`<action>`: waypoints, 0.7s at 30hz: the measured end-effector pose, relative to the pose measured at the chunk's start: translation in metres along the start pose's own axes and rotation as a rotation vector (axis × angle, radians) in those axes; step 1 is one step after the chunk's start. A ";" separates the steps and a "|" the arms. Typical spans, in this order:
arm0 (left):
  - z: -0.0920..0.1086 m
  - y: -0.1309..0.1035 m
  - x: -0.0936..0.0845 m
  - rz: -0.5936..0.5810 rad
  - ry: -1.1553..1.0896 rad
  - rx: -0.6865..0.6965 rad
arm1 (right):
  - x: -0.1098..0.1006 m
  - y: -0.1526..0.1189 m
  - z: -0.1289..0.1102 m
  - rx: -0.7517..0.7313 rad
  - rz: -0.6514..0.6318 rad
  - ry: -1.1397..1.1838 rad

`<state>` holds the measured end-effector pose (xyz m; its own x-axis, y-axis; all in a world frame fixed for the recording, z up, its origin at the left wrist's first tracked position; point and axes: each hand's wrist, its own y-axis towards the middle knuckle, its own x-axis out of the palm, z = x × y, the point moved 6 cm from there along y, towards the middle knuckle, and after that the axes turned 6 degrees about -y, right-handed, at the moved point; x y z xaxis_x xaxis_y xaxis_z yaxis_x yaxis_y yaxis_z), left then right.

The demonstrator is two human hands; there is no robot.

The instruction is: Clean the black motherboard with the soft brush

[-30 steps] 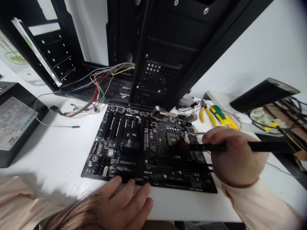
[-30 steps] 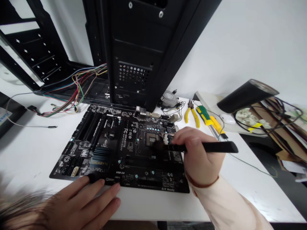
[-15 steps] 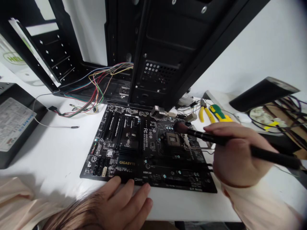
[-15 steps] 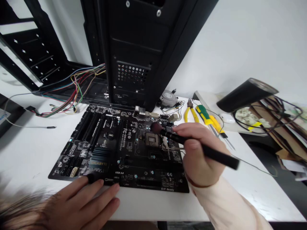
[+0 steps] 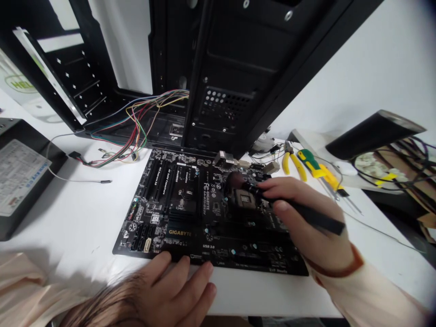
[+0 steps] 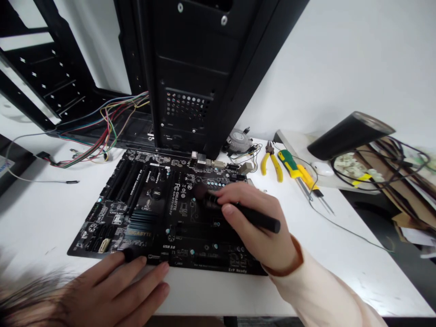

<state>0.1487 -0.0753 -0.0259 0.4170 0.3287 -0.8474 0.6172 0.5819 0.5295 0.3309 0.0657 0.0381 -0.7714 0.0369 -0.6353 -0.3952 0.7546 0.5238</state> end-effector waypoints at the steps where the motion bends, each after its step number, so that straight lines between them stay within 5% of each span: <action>1: 0.000 0.000 0.000 -0.001 0.002 -0.001 | 0.003 0.000 -0.001 -0.003 -0.067 0.018; 3: 0.000 0.000 0.000 -0.001 0.005 0.000 | 0.006 -0.001 -0.003 0.021 -0.131 0.159; 6: -0.001 0.003 -0.003 0.013 0.015 0.010 | 0.000 -0.004 0.002 0.102 -0.023 0.299; 9: -0.002 0.006 -0.006 0.016 0.022 0.015 | -0.005 -0.003 0.001 0.075 0.050 0.088; 11: -0.003 0.007 -0.006 0.015 0.014 0.000 | 0.000 0.000 -0.005 -0.004 -0.032 -0.052; 15: -0.003 0.006 -0.007 0.027 0.008 -0.010 | 0.010 -0.001 -0.010 -0.015 -0.189 0.134; 18: -0.002 0.005 -0.006 0.015 0.014 0.003 | 0.005 -0.004 -0.005 0.072 -0.077 0.201; 21: -0.002 0.005 -0.005 0.013 0.022 0.002 | 0.003 -0.003 -0.005 0.028 -0.022 -0.026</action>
<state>0.1484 -0.0725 -0.0187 0.4105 0.3528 -0.8408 0.6133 0.5756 0.5409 0.3272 0.0605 0.0375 -0.7492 0.0369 -0.6613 -0.3977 0.7734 0.4937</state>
